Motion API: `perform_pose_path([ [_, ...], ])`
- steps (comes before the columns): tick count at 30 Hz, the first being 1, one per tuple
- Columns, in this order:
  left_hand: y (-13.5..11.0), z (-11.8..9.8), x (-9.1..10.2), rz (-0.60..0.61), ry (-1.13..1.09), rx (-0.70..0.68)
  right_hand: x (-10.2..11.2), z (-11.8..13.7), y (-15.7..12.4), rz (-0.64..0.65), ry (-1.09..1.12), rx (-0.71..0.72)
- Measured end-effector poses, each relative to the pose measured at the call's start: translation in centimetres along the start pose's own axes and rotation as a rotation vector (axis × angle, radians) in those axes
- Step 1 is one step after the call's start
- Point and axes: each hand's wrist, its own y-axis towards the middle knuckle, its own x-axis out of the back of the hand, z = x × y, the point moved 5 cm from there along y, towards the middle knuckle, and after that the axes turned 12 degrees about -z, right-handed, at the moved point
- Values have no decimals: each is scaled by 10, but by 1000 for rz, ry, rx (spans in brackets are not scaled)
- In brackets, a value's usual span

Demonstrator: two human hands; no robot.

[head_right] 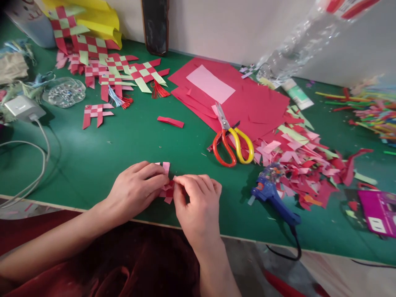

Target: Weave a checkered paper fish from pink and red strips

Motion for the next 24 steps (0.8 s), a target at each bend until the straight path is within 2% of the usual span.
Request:
perform_pose_path([
  [9, 2, -1, 2, -15, 9, -12, 16, 2, -17, -56, -138, 39],
  [13, 2, -1, 2, -6, 6, -5, 19, 2, -26, -61, -162, 10],
  [19, 1, -1, 2, -3, -21, 11, 18, -4, -31, -90, -186, -59],
  [24, 3, -1, 0, 19, 2, 31, 12, -6, -28, -64, -164, -95],
])
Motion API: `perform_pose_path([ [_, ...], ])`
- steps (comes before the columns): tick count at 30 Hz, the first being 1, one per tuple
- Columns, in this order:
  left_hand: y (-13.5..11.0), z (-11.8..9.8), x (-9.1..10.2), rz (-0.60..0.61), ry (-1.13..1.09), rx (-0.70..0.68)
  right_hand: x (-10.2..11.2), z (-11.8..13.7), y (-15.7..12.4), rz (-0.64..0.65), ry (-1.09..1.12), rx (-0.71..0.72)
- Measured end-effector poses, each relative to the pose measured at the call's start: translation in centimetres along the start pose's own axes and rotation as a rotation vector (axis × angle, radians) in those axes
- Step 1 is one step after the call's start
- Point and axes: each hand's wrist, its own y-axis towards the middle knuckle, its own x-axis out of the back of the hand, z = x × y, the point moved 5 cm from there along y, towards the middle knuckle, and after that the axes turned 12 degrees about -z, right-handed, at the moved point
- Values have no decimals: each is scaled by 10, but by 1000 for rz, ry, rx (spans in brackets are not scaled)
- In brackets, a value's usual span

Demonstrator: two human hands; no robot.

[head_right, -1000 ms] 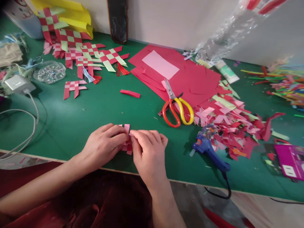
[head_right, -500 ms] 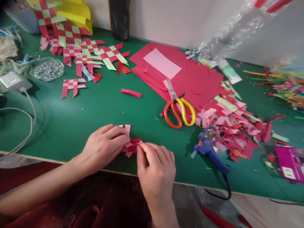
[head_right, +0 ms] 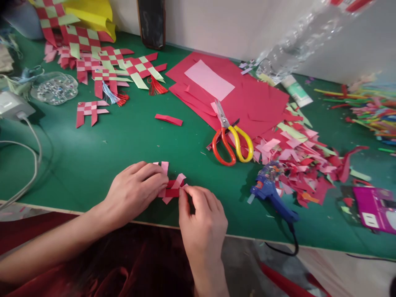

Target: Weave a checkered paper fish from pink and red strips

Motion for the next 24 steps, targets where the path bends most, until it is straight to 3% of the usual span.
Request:
perform_pose_path([
  [4, 3, 0, 3, 11, -34, 10, -3, 0, 1, 41, -5, 5],
  [18, 11, -4, 0, 278, 16, -1, -5, 3, 1, 60, 133, 49],
  [24, 15, -4, 1, 359, -11, 64, -2, 3, 4, 26, 128, 32],
])
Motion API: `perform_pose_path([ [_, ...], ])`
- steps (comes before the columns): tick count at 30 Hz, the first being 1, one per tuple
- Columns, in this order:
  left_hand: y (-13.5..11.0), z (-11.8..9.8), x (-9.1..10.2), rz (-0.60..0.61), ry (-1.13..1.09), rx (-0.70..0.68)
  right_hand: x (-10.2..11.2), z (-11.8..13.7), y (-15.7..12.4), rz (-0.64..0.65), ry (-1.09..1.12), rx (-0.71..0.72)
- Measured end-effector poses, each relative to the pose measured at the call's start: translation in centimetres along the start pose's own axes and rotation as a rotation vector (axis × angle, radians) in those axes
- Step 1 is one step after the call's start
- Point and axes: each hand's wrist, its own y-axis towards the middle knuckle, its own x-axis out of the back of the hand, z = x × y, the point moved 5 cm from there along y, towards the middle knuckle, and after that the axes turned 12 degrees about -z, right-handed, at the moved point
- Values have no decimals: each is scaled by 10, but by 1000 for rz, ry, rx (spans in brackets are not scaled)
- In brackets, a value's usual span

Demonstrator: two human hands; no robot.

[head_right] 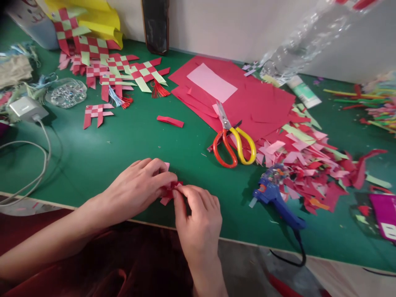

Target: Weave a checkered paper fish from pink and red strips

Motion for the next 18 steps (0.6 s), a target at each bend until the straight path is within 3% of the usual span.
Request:
perform_pose_path([
  [9, -1, -1, -4, -81, -2, 32, -6, -3, -3, -26, -117, -12],
  [18, -4, -2, -6, -145, 38, 34, -11, 0, 4, 147, -217, 34],
])
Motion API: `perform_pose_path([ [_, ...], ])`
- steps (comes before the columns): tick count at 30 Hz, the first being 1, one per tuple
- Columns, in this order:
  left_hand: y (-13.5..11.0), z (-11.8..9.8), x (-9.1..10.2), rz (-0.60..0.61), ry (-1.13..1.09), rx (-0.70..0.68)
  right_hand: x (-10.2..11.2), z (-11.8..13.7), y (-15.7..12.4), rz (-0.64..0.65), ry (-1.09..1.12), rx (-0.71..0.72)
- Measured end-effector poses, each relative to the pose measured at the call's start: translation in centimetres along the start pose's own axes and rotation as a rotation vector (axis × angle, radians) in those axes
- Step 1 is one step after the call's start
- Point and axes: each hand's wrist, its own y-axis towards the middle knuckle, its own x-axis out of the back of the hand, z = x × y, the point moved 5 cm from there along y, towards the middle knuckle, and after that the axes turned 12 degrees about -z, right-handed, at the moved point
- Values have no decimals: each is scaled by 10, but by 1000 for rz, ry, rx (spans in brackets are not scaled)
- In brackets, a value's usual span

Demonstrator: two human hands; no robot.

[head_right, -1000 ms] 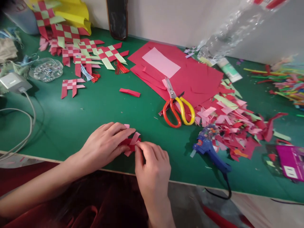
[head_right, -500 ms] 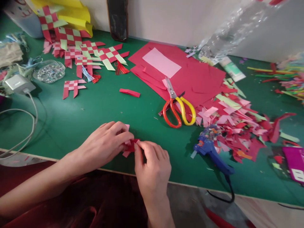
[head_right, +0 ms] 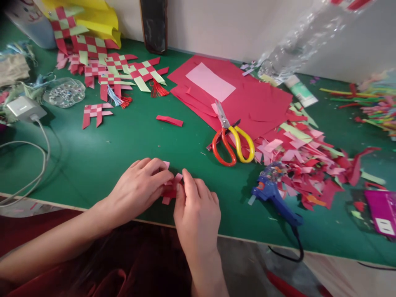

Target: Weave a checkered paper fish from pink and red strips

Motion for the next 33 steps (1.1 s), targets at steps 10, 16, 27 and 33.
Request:
perform_pose_path([
  [10, -1, 2, -4, -48, 26, -14, 2, 3, 2, 23, 115, -34],
  [16, -1, 2, -6, -19, 42, -12, 7, 6, -11, -5, 187, -8],
  [27, -1, 0, -4, -22, 49, -10, 8, 6, -15, -23, 198, 18],
  [33, -4, 0, -2, -80, 47, -43, 8, 5, -18, -31, 216, 9],
])
